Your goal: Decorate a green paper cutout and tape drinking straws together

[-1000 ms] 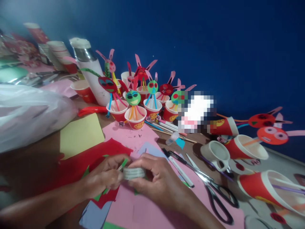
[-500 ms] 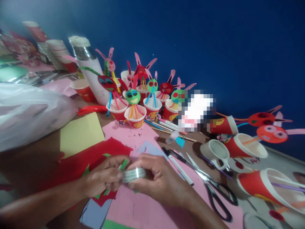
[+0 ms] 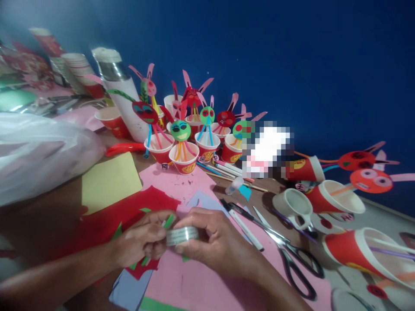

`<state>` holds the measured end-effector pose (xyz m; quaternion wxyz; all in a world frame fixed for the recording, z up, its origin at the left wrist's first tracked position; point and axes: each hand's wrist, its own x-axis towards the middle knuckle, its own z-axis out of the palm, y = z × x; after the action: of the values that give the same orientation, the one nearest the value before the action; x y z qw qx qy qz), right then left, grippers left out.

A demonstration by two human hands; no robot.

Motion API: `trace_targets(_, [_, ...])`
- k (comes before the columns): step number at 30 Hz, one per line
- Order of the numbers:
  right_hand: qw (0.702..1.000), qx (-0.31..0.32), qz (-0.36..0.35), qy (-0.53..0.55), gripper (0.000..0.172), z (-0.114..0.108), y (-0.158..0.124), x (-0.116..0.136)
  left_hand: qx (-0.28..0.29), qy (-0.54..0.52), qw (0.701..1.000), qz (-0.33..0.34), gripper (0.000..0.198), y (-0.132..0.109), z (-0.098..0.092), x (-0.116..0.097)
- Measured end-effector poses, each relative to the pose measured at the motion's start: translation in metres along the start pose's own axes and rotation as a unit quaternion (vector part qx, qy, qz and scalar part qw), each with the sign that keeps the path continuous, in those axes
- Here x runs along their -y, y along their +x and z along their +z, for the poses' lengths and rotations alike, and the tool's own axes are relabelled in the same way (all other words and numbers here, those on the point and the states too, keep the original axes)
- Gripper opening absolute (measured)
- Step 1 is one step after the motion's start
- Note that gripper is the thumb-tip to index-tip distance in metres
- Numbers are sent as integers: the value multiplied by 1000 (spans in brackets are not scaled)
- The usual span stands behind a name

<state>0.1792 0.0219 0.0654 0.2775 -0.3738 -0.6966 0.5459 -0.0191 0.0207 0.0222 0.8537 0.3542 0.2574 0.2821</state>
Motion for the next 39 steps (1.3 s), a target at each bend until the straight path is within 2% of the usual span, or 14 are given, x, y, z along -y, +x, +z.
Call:
trace_targets(3, [1000, -3, 2, -3, 13, 0, 0, -1, -4, 11, 1000, -4, 22, -1, 2, -3])
trace_targets(9, [999, -9, -2, 32, 13, -1, 0, -3, -1, -14, 1000, -1, 15, -1, 3, -3])
trace_targets(15, [998, -20, 0, 60, 10, -1, 2, -4, 9, -37, 999, -11, 21, 0, 3, -3])
trace_targets(20, [999, -10, 5, 51, 13, 1, 1, -6, 0, -26, 999, -28, 21, 0, 2, -4])
trace_targets(26, [995, -13, 6, 103, 21, 0, 1, -8, 13, -42, 998, -33, 22, 0, 4, -6])
trace_targets(31, [991, -14, 6, 130, 22, -1, 1, -10, 1, -34, 999, -27, 29, 0, 7, -8])
trace_targets(39, [995, -11, 6, 94, 21, 3, 2, -10, -35, -9, 998, -56, 38, 0, 8, -8])
